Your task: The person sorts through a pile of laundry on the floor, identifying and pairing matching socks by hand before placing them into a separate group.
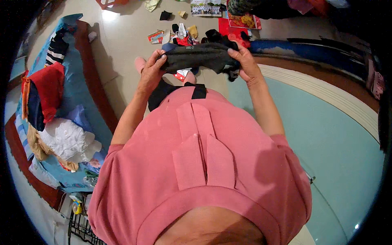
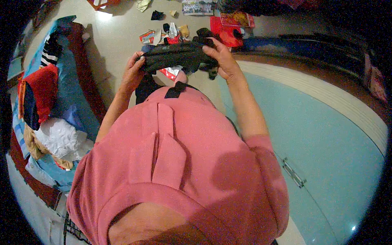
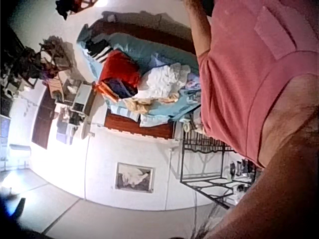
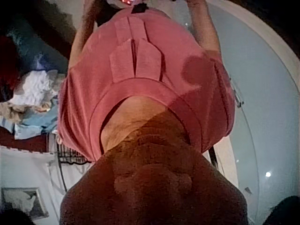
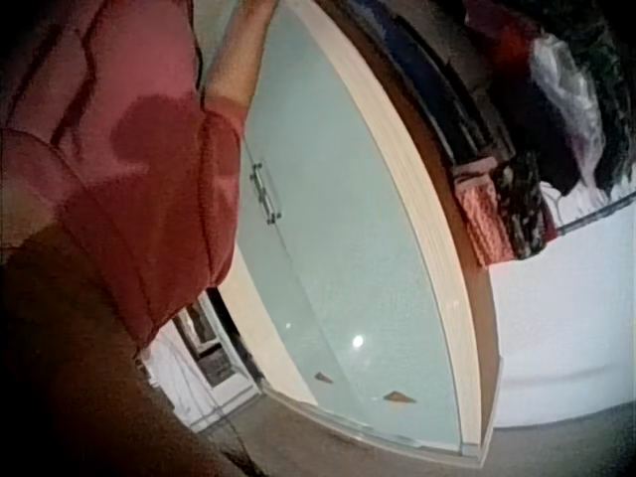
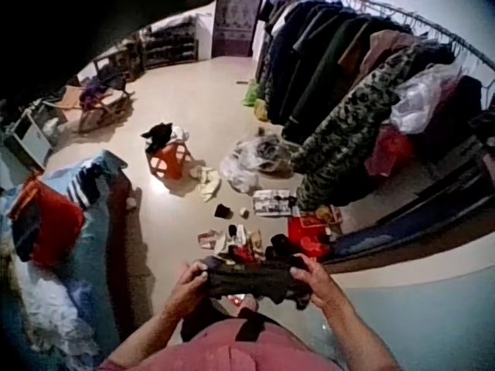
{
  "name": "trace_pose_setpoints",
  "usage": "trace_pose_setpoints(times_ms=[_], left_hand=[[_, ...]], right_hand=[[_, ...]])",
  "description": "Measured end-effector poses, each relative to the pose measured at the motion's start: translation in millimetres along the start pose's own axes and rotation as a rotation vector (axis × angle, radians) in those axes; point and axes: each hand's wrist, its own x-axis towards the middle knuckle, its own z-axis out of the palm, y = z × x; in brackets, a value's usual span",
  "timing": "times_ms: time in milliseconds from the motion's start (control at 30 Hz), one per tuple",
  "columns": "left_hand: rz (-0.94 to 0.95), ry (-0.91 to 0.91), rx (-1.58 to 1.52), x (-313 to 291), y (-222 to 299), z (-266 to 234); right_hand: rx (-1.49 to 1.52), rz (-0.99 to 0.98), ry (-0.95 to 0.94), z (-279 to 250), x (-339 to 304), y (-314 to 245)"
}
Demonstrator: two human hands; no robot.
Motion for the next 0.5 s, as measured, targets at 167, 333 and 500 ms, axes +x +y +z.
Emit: trace_pose_setpoints(times_ms=[167,333,500], left_hand=[[0.057,-0.065,-0.081,-9,9,8],[0.064,-0.009,-0.116,-31,37,3],[0.085,0.059,-0.123,-34,38,-10]], right_hand=[[0.463,-0.011,0.218,-7,13,17],[0.802,-0.033,0.248,-57,19,26],[0.820,-0.133,0.132,-71,17,23]])
